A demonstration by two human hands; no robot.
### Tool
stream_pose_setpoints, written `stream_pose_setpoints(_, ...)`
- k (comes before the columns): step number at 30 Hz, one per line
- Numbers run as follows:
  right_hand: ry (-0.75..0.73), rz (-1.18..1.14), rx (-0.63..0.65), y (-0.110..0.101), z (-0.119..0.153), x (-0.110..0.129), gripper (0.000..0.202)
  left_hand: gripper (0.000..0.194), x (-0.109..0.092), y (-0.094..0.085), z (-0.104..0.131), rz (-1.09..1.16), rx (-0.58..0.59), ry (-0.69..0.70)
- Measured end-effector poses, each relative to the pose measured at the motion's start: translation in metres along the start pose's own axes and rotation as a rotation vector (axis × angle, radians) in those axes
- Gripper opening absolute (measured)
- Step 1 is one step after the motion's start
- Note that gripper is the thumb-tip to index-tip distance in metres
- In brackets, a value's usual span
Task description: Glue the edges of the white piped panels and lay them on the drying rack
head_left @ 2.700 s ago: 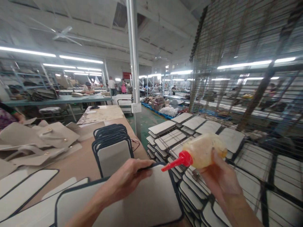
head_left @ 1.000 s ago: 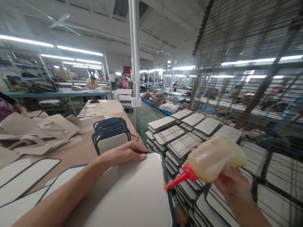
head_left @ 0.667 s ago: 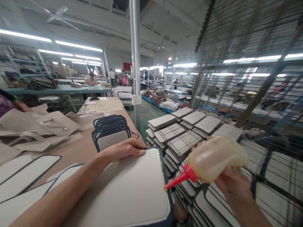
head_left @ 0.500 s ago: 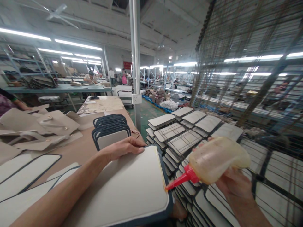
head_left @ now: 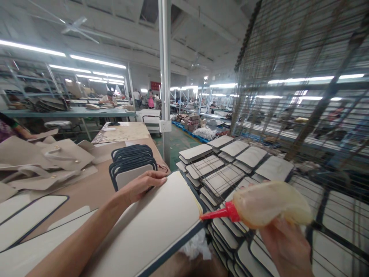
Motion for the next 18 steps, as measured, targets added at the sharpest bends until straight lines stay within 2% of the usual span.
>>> stream_pose_setpoints(3,-0.069,0.010,-0.045,-0.010,-0.002,-0.003,0.063,0.031,0.001,0.000,-0.003,0.050,-0.076,0.015)
stream_pose_setpoints(8,-0.174,0.070,0.004,-0.024,-0.010,-0.015,0.052,0.029,0.002,0.004,-0.007,0.135,-0.174,0.062)
stream_pose_setpoints(13,-0.211,0.039,-0.021,-0.009,-0.007,-0.012,0.057,0.023,0.006,0.008,-0.014,0.196,-0.198,0.084)
stream_pose_setpoints(18,-0.176,0.009,-0.036,0.006,-0.008,-0.012,0.051,0.019,0.006,0.007,-0.020,0.227,-0.217,0.080)
Point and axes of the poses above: each hand's wrist, its own z-axis away from the middle knuckle, its own y-axis out of the palm, x = y × z, the point moved 4 cm from there along -z, towards the middle knuckle, and after that the axes turned 12 degrees about -x, right-handed, at the moved point
